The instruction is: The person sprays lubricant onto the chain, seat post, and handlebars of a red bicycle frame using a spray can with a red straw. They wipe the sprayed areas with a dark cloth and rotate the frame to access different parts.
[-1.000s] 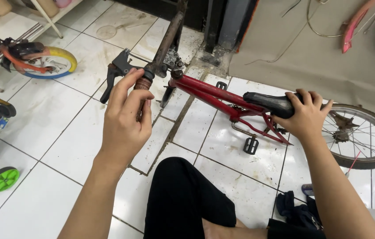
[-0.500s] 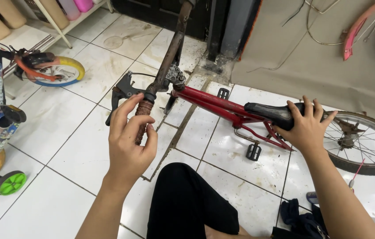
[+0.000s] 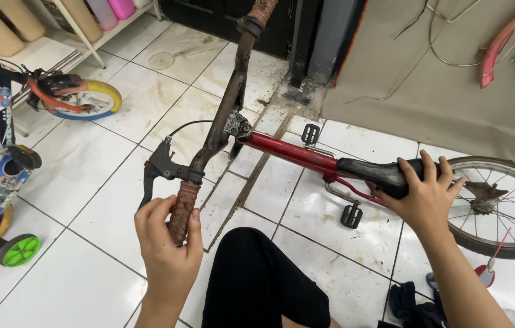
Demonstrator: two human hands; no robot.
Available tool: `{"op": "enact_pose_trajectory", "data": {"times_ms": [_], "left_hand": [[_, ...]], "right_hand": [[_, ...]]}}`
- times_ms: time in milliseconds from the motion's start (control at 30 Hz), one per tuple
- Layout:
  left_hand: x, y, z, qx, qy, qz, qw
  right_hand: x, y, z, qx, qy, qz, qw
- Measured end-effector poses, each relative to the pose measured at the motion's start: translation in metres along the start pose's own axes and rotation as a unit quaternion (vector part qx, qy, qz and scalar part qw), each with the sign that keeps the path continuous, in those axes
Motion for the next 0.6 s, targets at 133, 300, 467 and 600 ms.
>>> {"op": "enact_pose_trajectory", "data": {"times_ms": [133,300,467,600], "left_hand": [[-0.003,-0.015,0.033,-0.099,-0.025,-0.005,0.995],[-0.007,-0.026,0.064,-0.126,-0.029,0.025,0.991],[-0.009,-0.051,0.118,-0.101,-0.012,-0.012,0.995],[-0.011,-0.071,0.164,-0.052,0.022,0.016,0.998]], "right_hand": [[-0.002,-0.006,0.010,-0.011,0.022,0.002,1.000],[-0.001,-0.010,0.025,-0.047,0.109,0.022,0.993],[-0.007,-0.017,0.039,0.000,0.109,-0.019,0.994],[-0.018,-0.017,0.062,0.112,0.114,-0.215,0.963]]}}
Point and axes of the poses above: each hand's wrist, its own z-axis away from the middle knuckle, its own x-axis out of the palm, y = z × x, the point moved 1 cm from there along -z, towards the middle knuckle, and after that the axes turned 2 degrees about z, right-handed, at the moved point
